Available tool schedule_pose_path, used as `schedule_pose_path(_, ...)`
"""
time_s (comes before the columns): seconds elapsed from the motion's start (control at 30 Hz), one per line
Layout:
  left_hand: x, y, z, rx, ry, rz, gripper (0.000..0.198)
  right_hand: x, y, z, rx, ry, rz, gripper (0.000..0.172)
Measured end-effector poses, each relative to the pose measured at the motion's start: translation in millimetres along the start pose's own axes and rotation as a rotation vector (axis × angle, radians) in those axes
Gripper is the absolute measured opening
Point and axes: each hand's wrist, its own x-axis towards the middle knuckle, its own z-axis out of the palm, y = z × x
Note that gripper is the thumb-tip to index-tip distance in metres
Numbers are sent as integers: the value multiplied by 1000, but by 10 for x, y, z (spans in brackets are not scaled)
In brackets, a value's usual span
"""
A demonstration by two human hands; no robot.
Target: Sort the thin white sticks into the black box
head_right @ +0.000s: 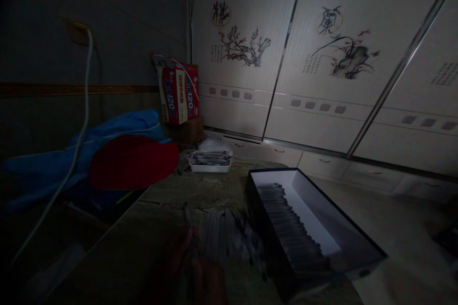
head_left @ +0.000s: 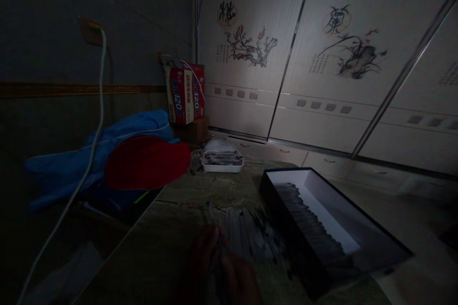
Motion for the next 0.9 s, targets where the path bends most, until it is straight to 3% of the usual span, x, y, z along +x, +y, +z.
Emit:
schedule_pose_path(0.13, 40, 66, 69, 9, -61, 12, 33, 12, 36, -21, 158, 90, 96, 39)
schedule_pose_path(0.2, 38, 80, 74, -9, -87, 29, 37, 45, -11, -6, 298, -40, 199, 44)
schedule_pose_path(0.27, 22, 84, 58, -45, -114, 22, 40, 83, -101, 10, 468, -250, 283, 50)
schedule_pose_path(0.33, 8, 67, 26, -59, -126, -16, 41, 113, -180, 21, 571, -397, 300, 50)
schedule_pose_path(0.53, 46, -131, -85, -107, -38, -25, 43, 136, -31, 41, 540, -438, 230, 52)
schedule_pose_path(0.67, 74, -191, -102, -59, 17, 8, 41, 95, 109, 90, 316, -262, 150, 53)
schedule_pose_path(0.77, 47, -165, -66, -24, 63, 40, 32, 42, 171, 126, 189, -61, 99, 48)
schedule_pose_path(0.9, 28, -85, -6, -12, 71, 15, 26, -12, 278, 123, -27, 107, -9, 41)
